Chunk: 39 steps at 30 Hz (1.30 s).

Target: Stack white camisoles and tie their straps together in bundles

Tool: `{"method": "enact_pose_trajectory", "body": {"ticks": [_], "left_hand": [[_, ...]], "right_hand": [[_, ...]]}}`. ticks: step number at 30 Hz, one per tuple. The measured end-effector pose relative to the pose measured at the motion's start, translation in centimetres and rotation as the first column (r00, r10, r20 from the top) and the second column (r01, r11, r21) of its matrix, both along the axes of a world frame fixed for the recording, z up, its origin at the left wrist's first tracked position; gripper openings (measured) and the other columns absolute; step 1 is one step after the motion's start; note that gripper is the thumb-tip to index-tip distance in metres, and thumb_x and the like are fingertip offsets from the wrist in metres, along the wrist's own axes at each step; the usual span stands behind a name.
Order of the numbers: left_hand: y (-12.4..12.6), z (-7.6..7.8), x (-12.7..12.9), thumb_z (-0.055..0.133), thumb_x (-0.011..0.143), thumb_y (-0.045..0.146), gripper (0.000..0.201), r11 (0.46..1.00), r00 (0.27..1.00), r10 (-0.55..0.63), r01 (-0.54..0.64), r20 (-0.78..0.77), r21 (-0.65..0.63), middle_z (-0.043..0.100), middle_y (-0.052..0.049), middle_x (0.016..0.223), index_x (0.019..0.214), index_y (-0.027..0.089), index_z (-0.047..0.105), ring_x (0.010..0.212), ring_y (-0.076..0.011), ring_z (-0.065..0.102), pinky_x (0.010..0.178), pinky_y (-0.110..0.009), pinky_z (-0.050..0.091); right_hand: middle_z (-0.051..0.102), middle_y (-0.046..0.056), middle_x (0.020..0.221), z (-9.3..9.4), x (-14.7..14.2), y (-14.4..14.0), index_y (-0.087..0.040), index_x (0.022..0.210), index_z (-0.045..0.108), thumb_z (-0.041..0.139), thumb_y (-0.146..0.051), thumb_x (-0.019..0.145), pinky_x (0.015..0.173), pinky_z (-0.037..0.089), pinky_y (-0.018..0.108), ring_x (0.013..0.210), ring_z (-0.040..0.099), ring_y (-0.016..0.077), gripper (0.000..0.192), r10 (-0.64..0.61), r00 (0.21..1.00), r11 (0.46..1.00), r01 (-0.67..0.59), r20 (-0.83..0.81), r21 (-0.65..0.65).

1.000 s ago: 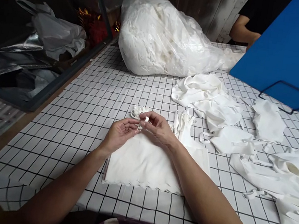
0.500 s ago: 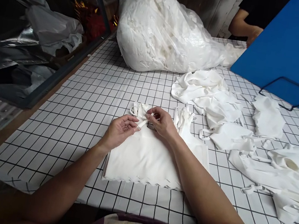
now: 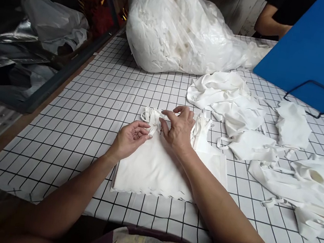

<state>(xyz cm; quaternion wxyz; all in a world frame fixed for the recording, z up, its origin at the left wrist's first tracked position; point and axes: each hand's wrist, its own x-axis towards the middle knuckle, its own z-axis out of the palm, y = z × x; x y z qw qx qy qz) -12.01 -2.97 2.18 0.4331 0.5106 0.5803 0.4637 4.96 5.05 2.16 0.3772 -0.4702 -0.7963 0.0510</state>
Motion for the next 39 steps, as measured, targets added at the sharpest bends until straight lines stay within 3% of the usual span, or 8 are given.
{"method": "enact_pose_trajectory", "body": {"ticks": [2, 4, 7, 9, 16, 21, 29, 39], "left_hand": [[0.0, 0.0, 0.0, 0.07, 0.078, 0.019, 0.025, 1.0, 1.0, -0.001, 0.001, -0.004, 0.005, 0.067, -0.001, 0.08, 0.102, 0.016, 0.061, 0.071, -0.0113, 0.065, 0.065, -0.022, 0.05], [0.0, -0.1, 0.0, 0.069, 0.079, 0.018, 0.024, 1.0, 1.0, -0.011, 0.011, 0.007, 0.018, 0.067, -0.002, 0.081, 0.101, 0.016, 0.061, 0.071, -0.011, 0.064, 0.066, -0.023, 0.051], [0.0, 0.0, 0.0, 0.068, 0.078, 0.017, 0.018, 0.999, 0.999, -0.03, 0.029, 0.044, 0.033, 0.066, -0.002, 0.081, 0.095, 0.016, 0.059, 0.072, -0.0108, 0.063, 0.064, -0.021, 0.05], [0.0, 0.1, -0.1, 0.067, 0.078, 0.017, 0.016, 0.999, 0.998, -0.028, 0.026, 0.051, 0.033, 0.065, -0.002, 0.081, 0.09, 0.016, 0.058, 0.071, -0.0103, 0.063, 0.062, -0.019, 0.049], [-0.3, 0.5, -0.4, 0.065, 0.081, 0.022, 0.012, 0.997, 0.995, -0.06, 0.063, -0.077, 0.034, 0.061, 0.001, 0.074, 0.084, 0.017, 0.055, 0.059, -0.0079, 0.054, 0.055, -0.02, 0.044], [-0.8, 1.6, -0.8, 0.075, 0.075, 0.027, 0.021, 0.96, 0.881, -0.267, 0.279, -0.39, -0.026, 0.064, 0.0, 0.082, 0.083, 0.019, 0.058, 0.073, -0.013, 0.058, 0.066, -0.026, 0.048], [-1.0, 1.3, -0.3, 0.079, 0.073, 0.028, 0.021, 0.949, 0.801, -0.305, 0.299, -0.515, -0.097, 0.062, -0.001, 0.08, 0.081, 0.017, 0.062, 0.077, -0.0163, 0.059, 0.07, -0.029, 0.047], [-0.9, 0.9, 0.2, 0.074, 0.073, 0.025, 0.028, 0.966, 0.807, -0.242, 0.252, -0.539, -0.056, 0.053, 0.003, 0.062, 0.06, 0.017, 0.051, 0.061, -0.0113, 0.047, 0.056, -0.024, 0.033]], "right_hand": [[0.047, 0.012, 0.121, 0.2, 0.0, -0.1, -0.027, 0.113, 0.069, 0.061, -0.046, 0.089, 0.088, 0.038, 0.049, 0.107, 0.044, 0.031, 0.031, 0.02, 0.999, 1.0, -0.021, -0.038, -0.024], [0.049, 0.01, 0.128, 0.5, 0.1, -0.3, -0.028, 0.115, 0.068, 0.057, -0.046, 0.092, 0.092, 0.037, 0.048, 0.112, 0.044, 0.0303, 0.031, 0.22, 0.974, 0.968, -0.224, -0.046, -0.111], [0.063, 0.007, 0.116, 1.0, 0.1, -0.4, -0.028, 0.114, 0.068, 0.047, -0.043, 0.099, 0.093, 0.035, 0.045, 0.111, 0.046, 0.027, 0.03, 0.565, 0.823, 0.77, -0.55, -0.054, -0.324], [0.067, 0.007, 0.102, 1.1, 0.3, -0.3, -0.025, 0.109, 0.069, 0.045, -0.044, 0.1, 0.091, 0.034, 0.044, 0.104, 0.048, 0.0252, 0.032, 0.634, 0.77, 0.69, -0.604, -0.069, -0.4], [0.063, 0.005, 0.081, 0.6, 0.9, 0.6, -0.02, 0.095, 0.068, 0.055, -0.042, 0.096, 0.085, 0.036, 0.04, 0.083, 0.048, 0.0204, 0.025, 0.639, 0.765, 0.681, -0.61, -0.077, -0.405], [0.065, 0.006, 0.084, 1.3, 1.1, 0.6, -0.019, 0.089, 0.067, 0.056, -0.038, 0.095, 0.079, 0.041, 0.036, 0.08, 0.052, 0.0192, 0.022, 0.603, 0.769, 0.65, -0.628, -0.213, -0.427], [0.07, 0.006, 0.093, 2.2, 1.7, 0.2, -0.017, 0.096, 0.067, 0.06, -0.041, 0.092, 0.075, 0.046, 0.031, 0.085, 0.062, 0.0181, 0.025, 0.578, 0.702, 0.359, -0.676, -0.416, -0.643], [0.066, 0.004, 0.085, 2.3, 1.8, 0.2, -0.018, 0.09, 0.071, 0.064, -0.033, 0.089, 0.067, 0.041, 0.028, 0.076, 0.053, 0.0146, 0.017, 0.67, 0.684, 0.381, -0.652, -0.29, -0.655]]}}
